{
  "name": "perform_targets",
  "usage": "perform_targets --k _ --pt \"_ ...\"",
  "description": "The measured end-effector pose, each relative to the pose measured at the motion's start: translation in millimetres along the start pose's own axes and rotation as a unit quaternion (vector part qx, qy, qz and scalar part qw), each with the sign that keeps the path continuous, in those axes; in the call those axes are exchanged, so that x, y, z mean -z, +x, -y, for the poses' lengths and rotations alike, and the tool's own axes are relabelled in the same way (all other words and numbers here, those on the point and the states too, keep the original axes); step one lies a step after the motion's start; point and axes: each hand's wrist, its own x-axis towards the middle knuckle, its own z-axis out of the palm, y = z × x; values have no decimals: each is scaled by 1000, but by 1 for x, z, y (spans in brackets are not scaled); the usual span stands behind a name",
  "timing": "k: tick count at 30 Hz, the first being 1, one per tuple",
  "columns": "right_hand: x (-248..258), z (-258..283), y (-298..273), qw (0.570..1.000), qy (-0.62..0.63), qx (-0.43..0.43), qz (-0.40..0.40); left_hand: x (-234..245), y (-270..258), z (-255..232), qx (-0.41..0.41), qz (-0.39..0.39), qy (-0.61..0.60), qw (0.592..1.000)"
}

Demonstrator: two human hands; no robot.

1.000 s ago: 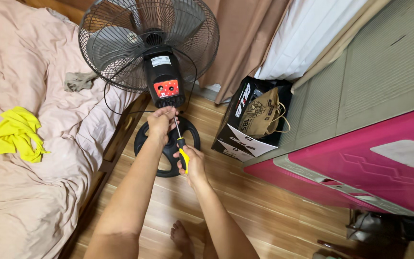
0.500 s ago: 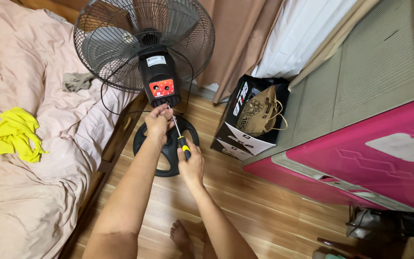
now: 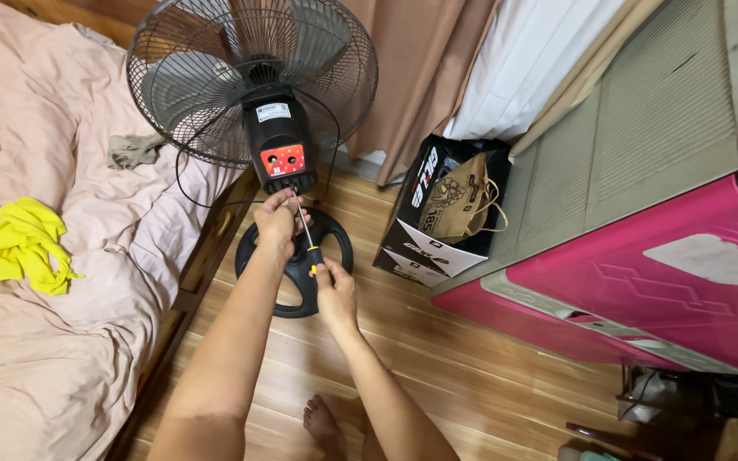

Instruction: The person uses a screwdriver to remove screws from the control panel of a standing electric fan. They detach the control panel cover, briefly inspect the internal wiring, then reattach the cover and tighten the screws to secure it.

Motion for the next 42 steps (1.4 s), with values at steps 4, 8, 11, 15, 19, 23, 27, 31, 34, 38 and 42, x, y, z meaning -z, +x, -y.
perform_targets --k 4,8,11,15,19,23,27,31,34,38,42 --pt "-3 0 -4 1000 13 -5 10 1 -4 -2 -9 6 11 1000" --pt "0 8 -6 991 -45 121 -39 -2 -4 -6 -16 14 4 1000" --pt "2 17 -8 990 -68 115 -49 -3 -4 -8 -7 8 0 1000" --pt "4 25 -10 987 -78 126 -58 1 -3 -5 -7 -3 -3 1000" --pt "1 24 -9 998 62 7 10 13 6 -3 -5 -91 -52 995" --pt "-2 23 0 985 165 -11 48 27 15 -16 -36 -98 -28 994" --pt "4 21 3 987 149 -36 43 17 12 -52 -78 -17 15 997" --pt "6 18 4 991 129 -33 25 -8 2 -87 32 -20 83 996" --pt "6 17 11 982 185 10 32 -19 -3 -93 60 8 122 991" --pt "7 26 13 997 80 -15 19 -23 3 -88 46 23 113 992" --pt "4 43 2 988 -54 125 -75 -23 12 -79 43 14 90 995"
